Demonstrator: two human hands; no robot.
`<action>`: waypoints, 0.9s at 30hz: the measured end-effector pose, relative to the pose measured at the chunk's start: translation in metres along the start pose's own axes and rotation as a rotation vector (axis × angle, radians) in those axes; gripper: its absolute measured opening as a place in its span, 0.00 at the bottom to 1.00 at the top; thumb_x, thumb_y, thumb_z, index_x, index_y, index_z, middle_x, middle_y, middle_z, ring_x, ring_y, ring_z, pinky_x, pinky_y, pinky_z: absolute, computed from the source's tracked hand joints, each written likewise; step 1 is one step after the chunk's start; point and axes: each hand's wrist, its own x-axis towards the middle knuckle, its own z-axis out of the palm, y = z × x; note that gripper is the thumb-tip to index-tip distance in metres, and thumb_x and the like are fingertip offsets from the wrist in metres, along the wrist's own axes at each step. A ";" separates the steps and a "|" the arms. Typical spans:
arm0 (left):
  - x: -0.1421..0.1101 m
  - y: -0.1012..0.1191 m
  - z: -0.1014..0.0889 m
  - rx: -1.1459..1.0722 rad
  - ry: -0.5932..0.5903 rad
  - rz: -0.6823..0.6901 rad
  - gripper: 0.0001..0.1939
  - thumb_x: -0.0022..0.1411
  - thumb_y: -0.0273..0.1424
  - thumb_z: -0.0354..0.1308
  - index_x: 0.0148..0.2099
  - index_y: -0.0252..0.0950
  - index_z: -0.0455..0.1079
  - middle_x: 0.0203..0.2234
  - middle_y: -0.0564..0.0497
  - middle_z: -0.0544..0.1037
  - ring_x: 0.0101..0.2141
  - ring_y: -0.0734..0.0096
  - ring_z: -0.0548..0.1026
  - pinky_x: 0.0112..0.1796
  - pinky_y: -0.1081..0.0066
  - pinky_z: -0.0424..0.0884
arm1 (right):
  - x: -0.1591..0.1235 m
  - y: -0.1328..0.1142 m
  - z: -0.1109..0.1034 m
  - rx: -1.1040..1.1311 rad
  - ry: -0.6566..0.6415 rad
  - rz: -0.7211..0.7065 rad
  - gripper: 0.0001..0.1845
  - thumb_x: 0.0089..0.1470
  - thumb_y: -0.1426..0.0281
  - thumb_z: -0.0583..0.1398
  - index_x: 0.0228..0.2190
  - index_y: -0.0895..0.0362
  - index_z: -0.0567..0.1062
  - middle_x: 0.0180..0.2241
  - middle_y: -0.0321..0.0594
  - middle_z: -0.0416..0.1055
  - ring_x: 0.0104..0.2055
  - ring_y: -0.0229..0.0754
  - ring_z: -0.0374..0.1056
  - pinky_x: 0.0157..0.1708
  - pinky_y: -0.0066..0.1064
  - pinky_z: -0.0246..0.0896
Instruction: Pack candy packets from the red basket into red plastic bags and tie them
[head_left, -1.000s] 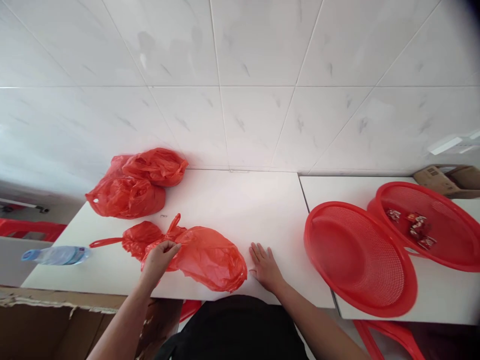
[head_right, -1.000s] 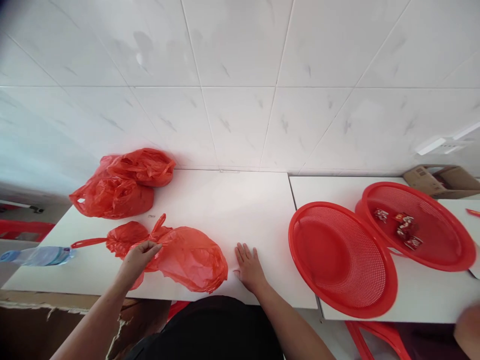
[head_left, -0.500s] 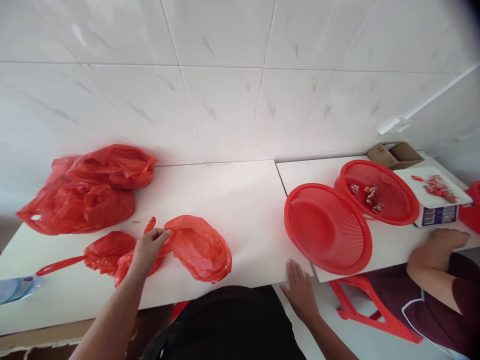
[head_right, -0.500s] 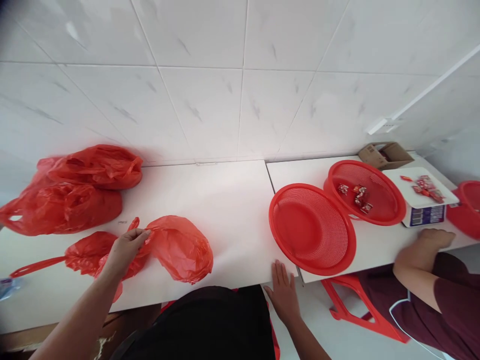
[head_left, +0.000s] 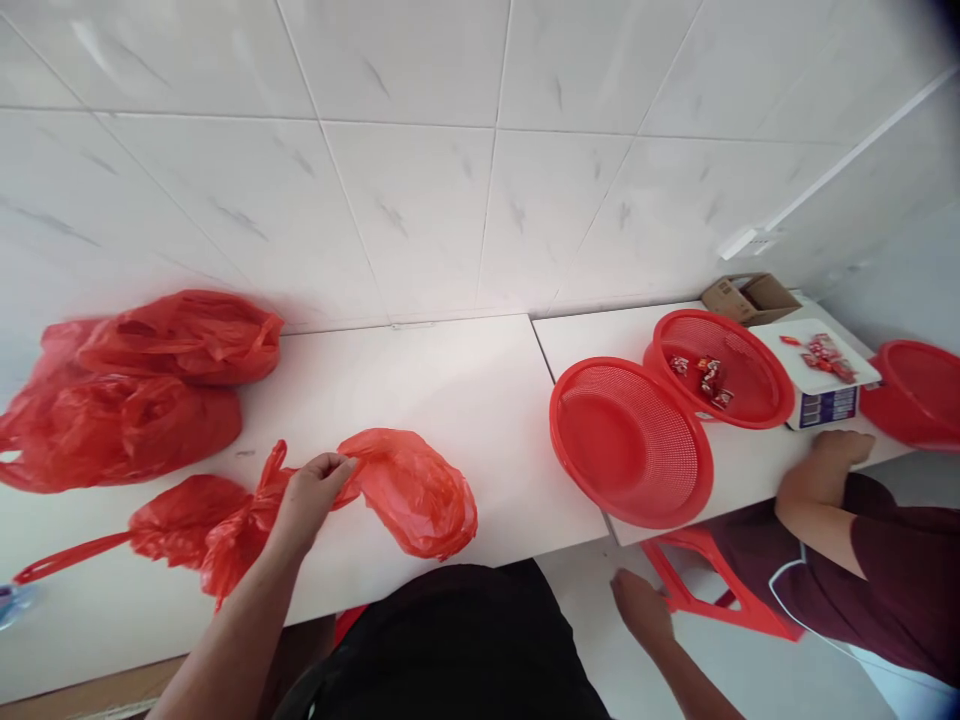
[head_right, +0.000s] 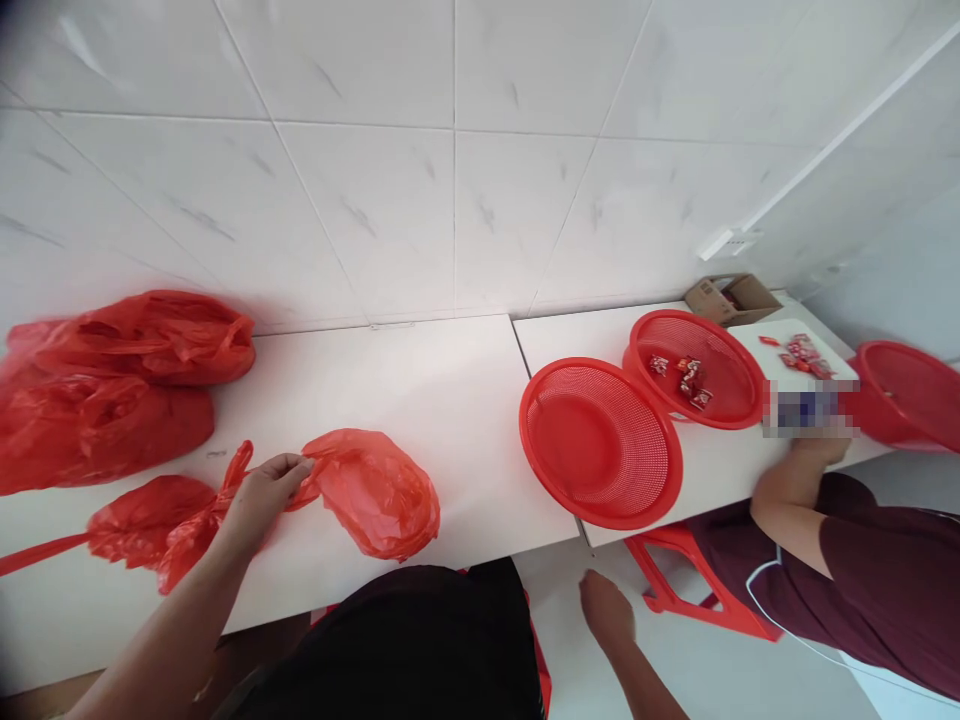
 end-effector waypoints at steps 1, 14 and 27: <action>-0.002 0.004 0.006 -0.045 -0.024 0.007 0.18 0.47 0.47 0.61 0.28 0.36 0.67 0.15 0.60 0.61 0.18 0.77 0.57 0.22 0.75 0.55 | -0.001 -0.020 -0.009 0.026 0.010 -0.068 0.19 0.58 0.71 0.46 0.42 0.56 0.74 0.43 0.48 0.76 0.46 0.47 0.72 0.42 0.37 0.63; -0.039 0.042 0.059 -0.775 -0.402 -0.046 0.16 0.53 0.37 0.65 0.43 0.36 0.71 0.36 0.51 0.72 0.28 0.78 0.69 0.25 0.78 0.64 | -0.050 -0.246 -0.100 0.301 0.087 -0.942 0.19 0.58 0.72 0.50 0.48 0.52 0.73 0.48 0.39 0.73 0.47 0.39 0.70 0.48 0.29 0.63; -0.022 -0.008 0.049 -0.142 -0.172 0.052 0.28 0.53 0.37 0.61 0.57 0.37 0.68 0.44 0.44 0.77 0.41 0.61 0.75 0.43 0.63 0.69 | 0.029 -0.239 -0.141 -0.266 0.076 -0.924 0.44 0.33 0.75 0.66 0.56 0.52 0.67 0.56 0.47 0.67 0.56 0.54 0.63 0.53 0.39 0.57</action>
